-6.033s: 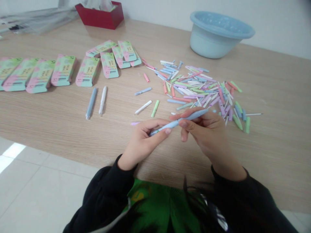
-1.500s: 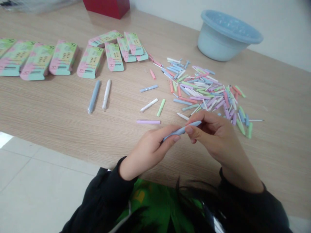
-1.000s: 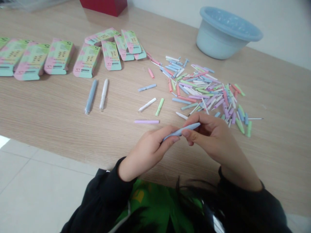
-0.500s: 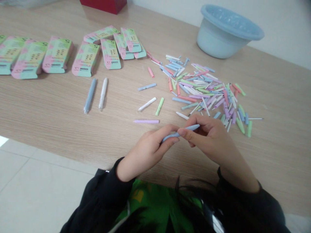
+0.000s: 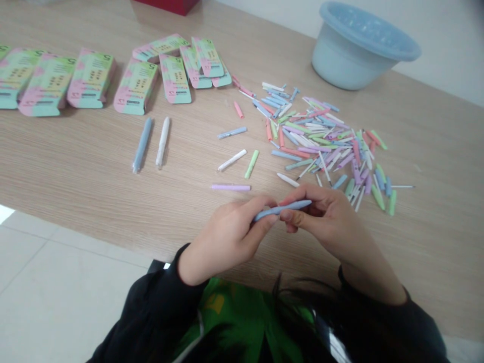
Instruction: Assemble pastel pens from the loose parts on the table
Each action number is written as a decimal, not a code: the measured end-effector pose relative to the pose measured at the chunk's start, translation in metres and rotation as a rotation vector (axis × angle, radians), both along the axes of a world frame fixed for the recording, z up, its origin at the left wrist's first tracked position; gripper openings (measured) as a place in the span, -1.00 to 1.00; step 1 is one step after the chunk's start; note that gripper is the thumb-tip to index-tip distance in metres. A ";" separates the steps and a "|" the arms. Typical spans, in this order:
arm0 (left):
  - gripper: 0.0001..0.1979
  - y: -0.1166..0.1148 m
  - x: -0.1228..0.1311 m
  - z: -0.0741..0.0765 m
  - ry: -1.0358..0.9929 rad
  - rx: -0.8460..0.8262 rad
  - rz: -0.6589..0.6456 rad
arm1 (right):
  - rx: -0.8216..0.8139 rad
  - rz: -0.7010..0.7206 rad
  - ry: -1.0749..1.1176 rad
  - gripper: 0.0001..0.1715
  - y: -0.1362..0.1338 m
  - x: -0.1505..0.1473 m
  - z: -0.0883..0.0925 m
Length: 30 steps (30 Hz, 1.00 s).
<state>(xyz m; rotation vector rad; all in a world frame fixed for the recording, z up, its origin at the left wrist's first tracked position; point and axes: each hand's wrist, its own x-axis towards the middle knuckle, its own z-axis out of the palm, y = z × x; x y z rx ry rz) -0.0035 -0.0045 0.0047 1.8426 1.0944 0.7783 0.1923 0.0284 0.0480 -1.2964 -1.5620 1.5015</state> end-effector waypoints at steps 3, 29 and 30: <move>-0.72 0.002 -0.001 -0.002 -0.046 0.000 -0.055 | -0.050 -0.018 0.035 -0.67 0.002 -0.003 -0.003; -0.74 0.050 0.004 0.041 -0.664 -0.713 -0.397 | 0.247 0.056 0.119 -0.79 0.022 0.004 0.029; -0.74 0.050 0.005 0.040 -0.647 -0.655 -0.369 | 0.247 0.041 0.111 -0.77 0.022 0.003 0.028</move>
